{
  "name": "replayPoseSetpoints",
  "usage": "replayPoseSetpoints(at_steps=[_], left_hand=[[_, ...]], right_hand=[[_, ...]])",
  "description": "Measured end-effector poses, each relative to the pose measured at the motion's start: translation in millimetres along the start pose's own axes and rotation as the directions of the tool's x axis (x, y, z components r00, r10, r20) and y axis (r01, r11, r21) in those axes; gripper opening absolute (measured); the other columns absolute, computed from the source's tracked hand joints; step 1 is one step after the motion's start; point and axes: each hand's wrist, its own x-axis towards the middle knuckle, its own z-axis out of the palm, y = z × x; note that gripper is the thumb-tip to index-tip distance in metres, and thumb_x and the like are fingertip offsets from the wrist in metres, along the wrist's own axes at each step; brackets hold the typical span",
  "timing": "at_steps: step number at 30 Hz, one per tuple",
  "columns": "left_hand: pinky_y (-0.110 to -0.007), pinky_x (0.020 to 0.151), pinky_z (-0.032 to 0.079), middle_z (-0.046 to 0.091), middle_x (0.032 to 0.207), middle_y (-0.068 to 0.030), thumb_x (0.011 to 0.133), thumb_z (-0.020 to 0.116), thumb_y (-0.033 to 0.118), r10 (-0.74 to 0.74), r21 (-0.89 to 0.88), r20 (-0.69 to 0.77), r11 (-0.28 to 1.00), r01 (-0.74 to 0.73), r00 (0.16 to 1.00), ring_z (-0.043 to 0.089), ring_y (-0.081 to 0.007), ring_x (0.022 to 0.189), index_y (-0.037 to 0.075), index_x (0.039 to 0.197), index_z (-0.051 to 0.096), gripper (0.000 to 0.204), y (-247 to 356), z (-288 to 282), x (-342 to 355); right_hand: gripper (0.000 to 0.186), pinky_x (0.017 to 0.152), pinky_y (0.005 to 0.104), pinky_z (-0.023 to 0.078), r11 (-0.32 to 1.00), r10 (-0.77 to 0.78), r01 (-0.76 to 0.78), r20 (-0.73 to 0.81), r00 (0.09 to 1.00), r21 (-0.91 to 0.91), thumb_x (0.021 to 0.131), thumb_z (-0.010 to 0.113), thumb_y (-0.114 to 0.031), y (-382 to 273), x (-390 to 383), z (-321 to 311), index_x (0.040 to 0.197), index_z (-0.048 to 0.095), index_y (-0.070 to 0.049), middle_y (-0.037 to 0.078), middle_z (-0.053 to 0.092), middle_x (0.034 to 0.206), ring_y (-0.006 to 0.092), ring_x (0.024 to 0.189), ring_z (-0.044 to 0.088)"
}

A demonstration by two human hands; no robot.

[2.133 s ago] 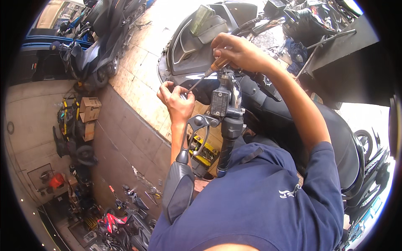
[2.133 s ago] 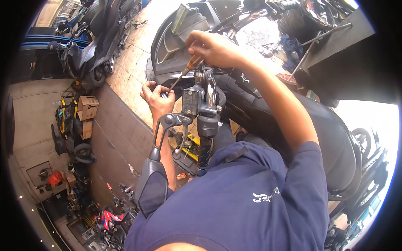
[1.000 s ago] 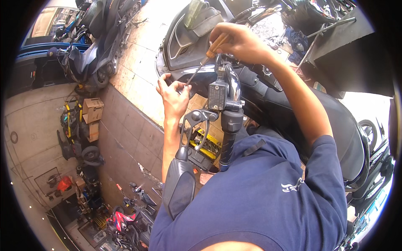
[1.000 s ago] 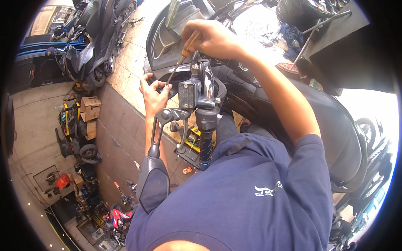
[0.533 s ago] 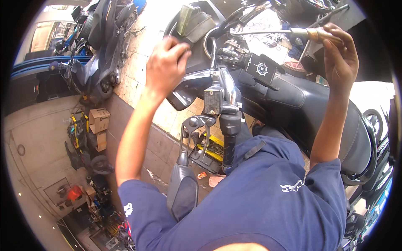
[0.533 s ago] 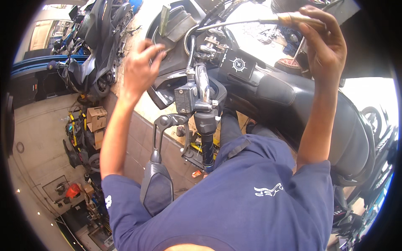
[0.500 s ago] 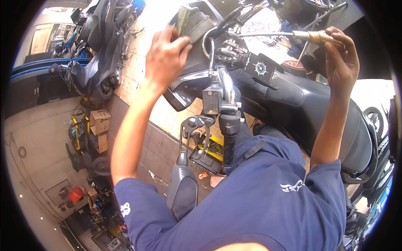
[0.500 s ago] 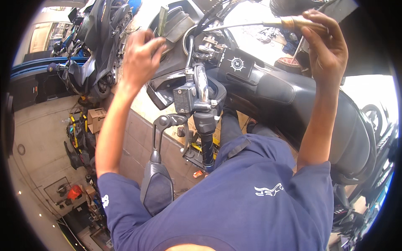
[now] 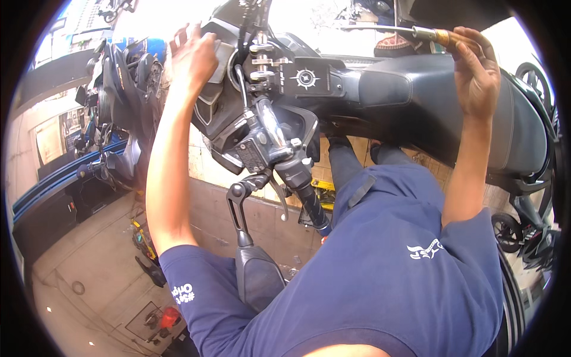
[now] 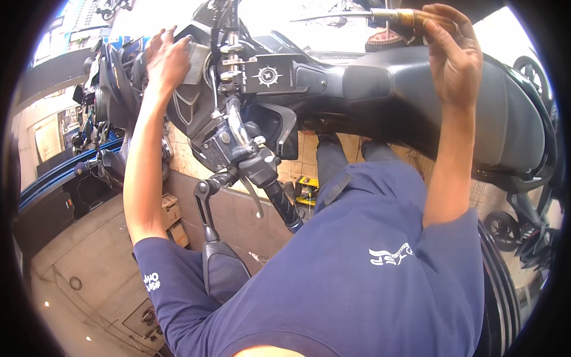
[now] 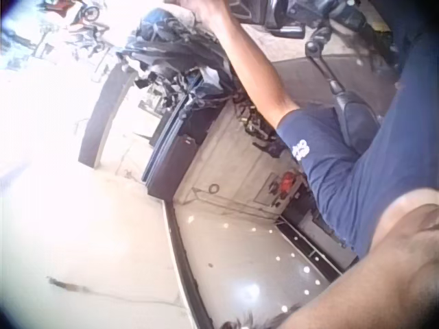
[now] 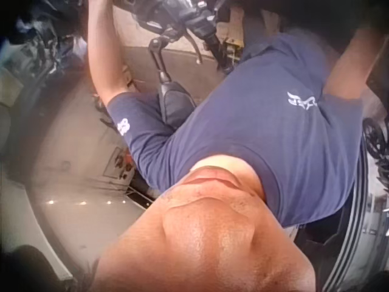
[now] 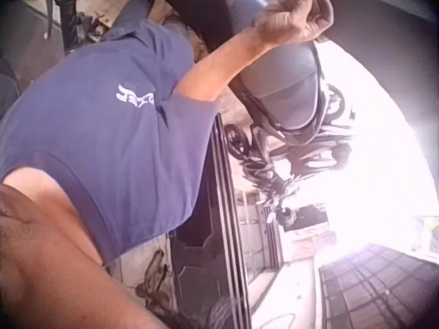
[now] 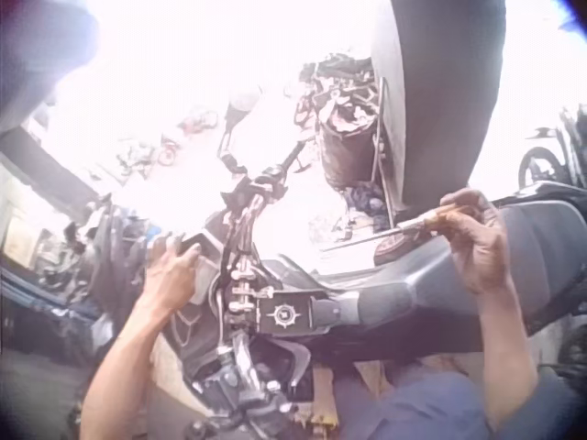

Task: The person removes screws from a motorcycle fairing and dashboard area using a screwdriver, handles internal wiring, and adjusts the front panel.

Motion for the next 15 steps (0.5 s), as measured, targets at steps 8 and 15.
replayPoseSetpoints(at_steps=[8,15], left_hand=[[-0.043,0.09,0.049,0.061,0.112,-0.0173,0.084,0.069,-0.002,-0.042,-0.545,-0.183,0.836,-0.066,0.982,0.059,-0.0365,0.107,0.002,0.107,0.067,0.023,18.1,-62.1,-171.9],[-0.036,0.087,0.051,0.064,0.106,-0.0124,0.087,0.065,0.002,-0.404,-0.738,0.647,-0.12,0.664,0.646,0.063,-0.024,0.093,-0.001,0.109,0.061,0.022,132.3,-29.8,-399.1]], right_hand=[[0.026,0.088,0.0337,0.055,0.909,0.211,-0.21,0.037,0.977,0.359,0.098,0.057,-0.005,44.5,-25.2,-44.3,0.123,0.058,0.004,0.018,0.067,0.111,0.0236,0.099,0.067],[0.04,0.07,0.0308,0.056,0.735,0.677,-0.676,-0.018,0.736,0.056,0.092,0.061,-0.01,115.0,-51.4,-9.2,0.129,0.052,0.001,0.016,0.066,0.107,0.0216,0.081,0.068]])
